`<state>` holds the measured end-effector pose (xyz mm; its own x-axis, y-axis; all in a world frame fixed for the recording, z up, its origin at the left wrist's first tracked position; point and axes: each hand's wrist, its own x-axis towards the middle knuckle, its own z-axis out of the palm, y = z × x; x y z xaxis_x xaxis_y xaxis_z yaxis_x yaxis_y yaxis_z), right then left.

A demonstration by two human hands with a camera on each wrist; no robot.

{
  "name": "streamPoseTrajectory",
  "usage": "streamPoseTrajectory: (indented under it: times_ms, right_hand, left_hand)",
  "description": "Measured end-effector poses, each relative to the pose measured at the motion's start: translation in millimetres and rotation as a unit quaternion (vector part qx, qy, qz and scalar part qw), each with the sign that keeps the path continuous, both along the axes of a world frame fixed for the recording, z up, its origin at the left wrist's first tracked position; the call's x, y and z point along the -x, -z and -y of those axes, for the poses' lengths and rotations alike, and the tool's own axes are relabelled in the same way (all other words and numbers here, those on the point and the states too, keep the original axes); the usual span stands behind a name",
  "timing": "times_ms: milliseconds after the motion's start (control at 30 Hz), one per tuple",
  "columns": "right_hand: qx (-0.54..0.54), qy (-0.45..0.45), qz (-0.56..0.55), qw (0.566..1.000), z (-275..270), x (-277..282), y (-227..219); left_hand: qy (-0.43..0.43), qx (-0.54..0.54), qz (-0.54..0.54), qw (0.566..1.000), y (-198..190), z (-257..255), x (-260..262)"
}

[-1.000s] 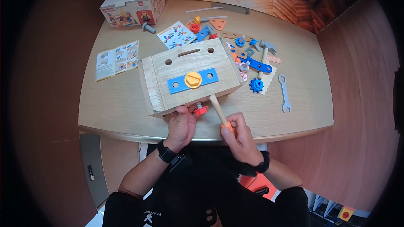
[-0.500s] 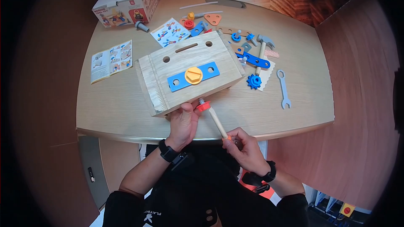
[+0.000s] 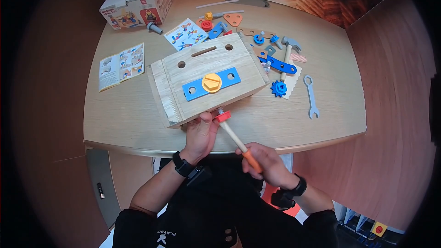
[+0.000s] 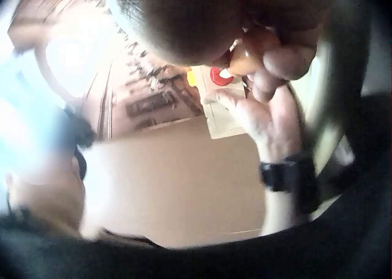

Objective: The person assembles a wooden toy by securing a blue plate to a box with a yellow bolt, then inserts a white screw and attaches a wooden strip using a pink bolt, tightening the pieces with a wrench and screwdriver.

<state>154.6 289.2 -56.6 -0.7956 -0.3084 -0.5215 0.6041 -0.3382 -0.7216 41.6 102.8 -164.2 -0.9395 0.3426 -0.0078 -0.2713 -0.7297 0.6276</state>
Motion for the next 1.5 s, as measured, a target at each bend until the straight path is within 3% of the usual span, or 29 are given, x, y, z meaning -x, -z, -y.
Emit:
streamPoseTrajectory:
  times_ms: [33, 100, 133, 233, 300, 400, 500, 733, 833, 900, 1000, 1133, 1200, 1333, 1400, 1500]
  right_hand:
    - [0.000, 0.002, 0.001, 1.000, -1.9, 1.5, 0.4]
    - [0.149, 0.033, 0.062, 0.986, -4.0, 4.6, 2.1]
    - [0.149, 0.032, 0.062, 0.986, -2.4, 4.4, 1.1]
    - [0.094, 0.045, 0.009, 0.995, 3.1, -1.4, -1.5]
    - [-0.061, 0.011, -0.068, 0.996, 5.4, -6.6, 0.8]
    - [-0.023, 0.063, -0.072, 0.995, 6.3, -11.1, 2.8]
    - [-0.061, 0.077, -0.081, 0.992, 9.2, -11.0, 0.8]
    - [-0.078, 0.067, -0.108, 0.989, 7.7, -11.6, 6.7]
    - [-0.116, 0.048, -0.100, 0.987, 9.4, -11.7, -0.5]
    - [-0.228, 0.065, -0.159, 0.959, 14.1, -14.1, 0.8]
    - [-0.267, 0.071, -0.166, 0.947, 14.6, -16.9, 5.5]
    - [-0.171, 0.079, -0.109, 0.976, 10.0, -11.1, -0.5]
    - [-0.048, 0.039, -0.078, 0.995, 3.3, -5.8, 3.6]
    - [-0.032, 0.058, -0.050, 0.997, 11.4, -4.3, -0.6]
    - [-0.167, 0.076, -0.071, 0.980, 16.3, -6.5, -0.2]
    - [-0.180, 0.064, -0.095, 0.977, 16.3, -1.9, -7.0]
  left_hand:
    - [-0.006, 0.012, -0.005, 1.000, -0.1, -0.3, -0.5]
    - [-0.002, 0.013, -0.007, 1.000, -3.0, -1.4, 0.6]
    - [-0.001, 0.014, -0.008, 1.000, -4.2, -1.3, 1.0]
    - [-0.007, 0.011, 0.002, 1.000, -2.2, -2.2, 0.2]
    - [-0.004, 0.004, 0.004, 1.000, -3.0, -2.1, 1.0]
    - [0.004, 0.009, 0.014, 1.000, 0.4, -0.7, 0.3]
    - [0.018, 0.030, 0.014, 0.999, -16.1, -1.5, 1.3]
    - [0.055, 0.024, 0.016, 0.998, -26.5, 0.3, 4.5]
    - [0.062, 0.027, 0.023, 0.997, -28.1, -0.1, 5.1]
    - [0.058, 0.034, 0.021, 0.998, -28.9, -0.6, 4.6]
    - [0.048, 0.038, 0.021, 0.998, -25.2, -2.8, 3.3]
    - [0.053, 0.020, 0.015, 0.998, -31.2, -2.9, 3.4]
    - [0.050, 0.016, 0.016, 0.998, -34.9, -2.8, 2.3]
    - [0.035, 0.025, 0.018, 0.999, -35.6, -1.9, 1.1]
    - [0.030, 0.003, 0.022, 0.999, -25.7, 1.2, 0.5]
    - [0.007, -0.004, 0.026, 1.000, -27.2, 1.1, -0.1]
